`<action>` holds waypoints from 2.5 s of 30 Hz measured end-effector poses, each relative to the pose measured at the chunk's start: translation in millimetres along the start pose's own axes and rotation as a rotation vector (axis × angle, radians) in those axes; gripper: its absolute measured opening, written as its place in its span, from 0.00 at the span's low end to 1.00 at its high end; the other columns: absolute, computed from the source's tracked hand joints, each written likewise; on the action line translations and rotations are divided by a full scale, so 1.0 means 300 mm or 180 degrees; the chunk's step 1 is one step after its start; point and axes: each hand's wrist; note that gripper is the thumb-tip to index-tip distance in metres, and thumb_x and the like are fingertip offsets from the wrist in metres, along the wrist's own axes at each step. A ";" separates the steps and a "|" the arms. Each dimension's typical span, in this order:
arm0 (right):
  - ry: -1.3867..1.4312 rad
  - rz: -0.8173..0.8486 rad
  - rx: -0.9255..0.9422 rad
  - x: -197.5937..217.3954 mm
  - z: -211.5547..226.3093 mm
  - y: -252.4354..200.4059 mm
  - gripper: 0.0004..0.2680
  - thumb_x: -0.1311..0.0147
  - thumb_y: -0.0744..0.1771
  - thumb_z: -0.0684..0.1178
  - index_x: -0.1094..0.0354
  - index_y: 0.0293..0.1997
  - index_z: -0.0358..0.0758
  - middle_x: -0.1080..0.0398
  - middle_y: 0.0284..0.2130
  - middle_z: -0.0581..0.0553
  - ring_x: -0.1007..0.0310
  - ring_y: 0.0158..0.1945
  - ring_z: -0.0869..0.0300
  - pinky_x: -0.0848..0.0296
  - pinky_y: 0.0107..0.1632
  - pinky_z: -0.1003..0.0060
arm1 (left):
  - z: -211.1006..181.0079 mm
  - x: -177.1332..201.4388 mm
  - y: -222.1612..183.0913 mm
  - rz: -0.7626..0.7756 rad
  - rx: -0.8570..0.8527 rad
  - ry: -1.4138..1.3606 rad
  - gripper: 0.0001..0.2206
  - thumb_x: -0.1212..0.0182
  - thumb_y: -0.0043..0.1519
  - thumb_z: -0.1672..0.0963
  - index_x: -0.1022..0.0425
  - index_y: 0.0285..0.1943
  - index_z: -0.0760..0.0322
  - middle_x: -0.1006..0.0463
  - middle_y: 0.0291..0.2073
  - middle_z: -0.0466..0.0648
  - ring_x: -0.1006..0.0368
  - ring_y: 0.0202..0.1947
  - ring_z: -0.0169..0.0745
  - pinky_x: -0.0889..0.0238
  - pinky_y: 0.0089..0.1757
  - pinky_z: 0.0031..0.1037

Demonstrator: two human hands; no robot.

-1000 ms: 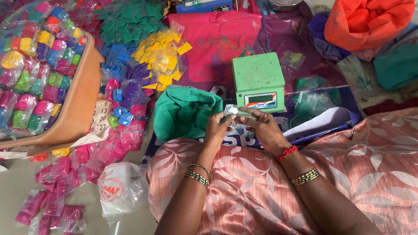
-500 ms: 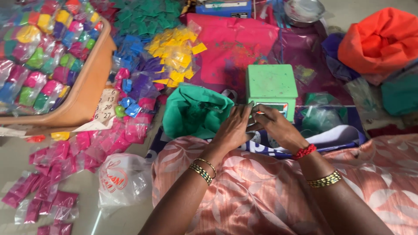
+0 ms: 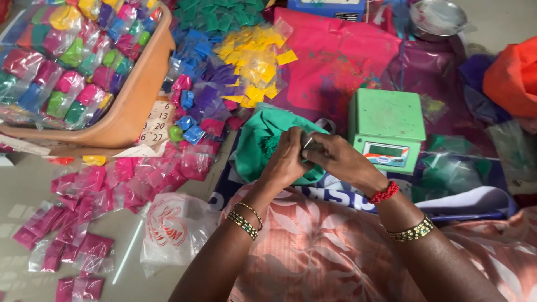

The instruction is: Packaging colored powders into small plastic pouches using a scale and a spoon.

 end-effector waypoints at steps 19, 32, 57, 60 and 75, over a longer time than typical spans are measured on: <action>-0.3185 -0.1405 0.0980 -0.137 -0.637 0.375 0.10 0.41 0.62 0.48 0.24 0.44 0.37 0.24 0.31 0.32 0.24 0.37 0.39 0.30 0.47 0.41 | 0.351 0.116 -0.158 -0.1107 0.1706 -0.2072 0.32 0.23 0.49 0.57 0.39 0.58 0.68 0.36 0.52 0.54 0.22 0.40 0.41 0.24 0.29 0.24; -0.1071 -0.1834 0.1137 -0.167 -0.462 0.365 0.10 0.47 0.65 0.32 0.24 0.47 0.33 0.23 0.38 0.34 0.20 0.40 0.45 0.24 0.42 0.57 | 0.173 0.213 -0.052 -0.0623 0.1595 -0.2477 0.23 0.26 0.53 0.56 0.28 0.56 0.69 0.24 0.40 0.47 0.24 0.37 0.34 0.26 0.32 0.26; 0.0042 -0.0073 -0.0415 -0.109 -0.573 0.427 0.10 0.50 0.67 0.35 0.24 0.51 0.29 0.20 0.34 0.39 0.20 0.38 0.60 0.22 0.45 0.65 | 0.194 0.212 -0.051 -0.0552 0.1763 -0.2432 0.26 0.25 0.52 0.56 0.30 0.58 0.67 0.24 0.42 0.46 0.24 0.40 0.35 0.26 0.35 0.28; 0.0522 -0.0008 -0.0495 -0.080 -0.517 0.387 0.10 0.49 0.67 0.37 0.25 0.51 0.27 0.20 0.35 0.39 0.21 0.38 0.60 0.22 0.45 0.66 | 0.193 0.213 -0.064 -0.0540 0.1757 -0.2293 0.27 0.26 0.53 0.55 0.30 0.59 0.69 0.23 0.44 0.51 0.23 0.40 0.36 0.25 0.36 0.28; 0.1251 -0.0564 -0.0005 0.186 -0.196 0.166 0.09 0.52 0.69 0.37 0.29 0.52 0.22 0.23 0.43 0.35 0.20 0.46 0.53 0.22 0.53 0.62 | 0.203 0.162 -0.043 -0.0446 0.0849 -0.0251 0.37 0.21 0.48 0.57 0.41 0.64 0.64 0.41 0.60 0.59 0.28 0.48 0.54 0.28 0.49 0.41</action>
Point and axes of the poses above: each hand's wrist, its own y-axis towards the middle knuckle, its own x-axis out of the back of the hand, z = x × y
